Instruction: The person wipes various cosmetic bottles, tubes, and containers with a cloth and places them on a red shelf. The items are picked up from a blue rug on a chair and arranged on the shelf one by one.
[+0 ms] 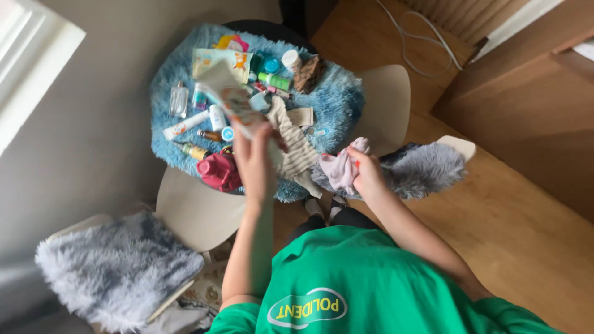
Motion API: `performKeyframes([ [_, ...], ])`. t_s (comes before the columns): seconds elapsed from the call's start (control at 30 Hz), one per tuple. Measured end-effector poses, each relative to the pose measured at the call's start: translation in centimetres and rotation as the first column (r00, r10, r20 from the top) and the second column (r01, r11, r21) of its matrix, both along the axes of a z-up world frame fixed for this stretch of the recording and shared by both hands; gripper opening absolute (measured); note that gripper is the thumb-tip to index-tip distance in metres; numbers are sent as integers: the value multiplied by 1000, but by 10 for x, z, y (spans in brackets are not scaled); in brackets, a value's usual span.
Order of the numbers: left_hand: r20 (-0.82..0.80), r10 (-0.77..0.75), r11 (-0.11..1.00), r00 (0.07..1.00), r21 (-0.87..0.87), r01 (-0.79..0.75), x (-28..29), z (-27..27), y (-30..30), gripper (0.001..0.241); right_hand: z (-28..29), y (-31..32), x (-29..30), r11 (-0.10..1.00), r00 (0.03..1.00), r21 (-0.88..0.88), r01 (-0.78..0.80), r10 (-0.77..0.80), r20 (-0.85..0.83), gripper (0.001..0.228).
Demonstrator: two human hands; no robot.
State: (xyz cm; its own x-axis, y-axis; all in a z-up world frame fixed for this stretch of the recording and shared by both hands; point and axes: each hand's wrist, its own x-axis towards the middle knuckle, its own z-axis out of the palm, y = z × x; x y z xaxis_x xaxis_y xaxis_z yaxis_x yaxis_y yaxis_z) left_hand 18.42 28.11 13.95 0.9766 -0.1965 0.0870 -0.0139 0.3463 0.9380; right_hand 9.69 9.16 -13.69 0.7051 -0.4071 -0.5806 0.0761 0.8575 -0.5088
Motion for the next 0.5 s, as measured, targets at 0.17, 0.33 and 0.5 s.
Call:
performKeyframes([
  [0.17, 25, 326, 944, 945, 42, -327, 8, 24, 76, 16, -35, 25, 13, 987, 985, -45, -154, 150, -82, 25],
  [0.33, 190, 516, 816, 835, 187, -546, 45, -38, 165, 17, -60, 35, 30, 974, 972, -222, -43, -11, -237, 36],
  [0.5, -1, 604, 776, 797, 228, -588, 103, -116, 216, 8, -30, 52, 52, 960, 982, -265, -84, 36, -184, 33],
])
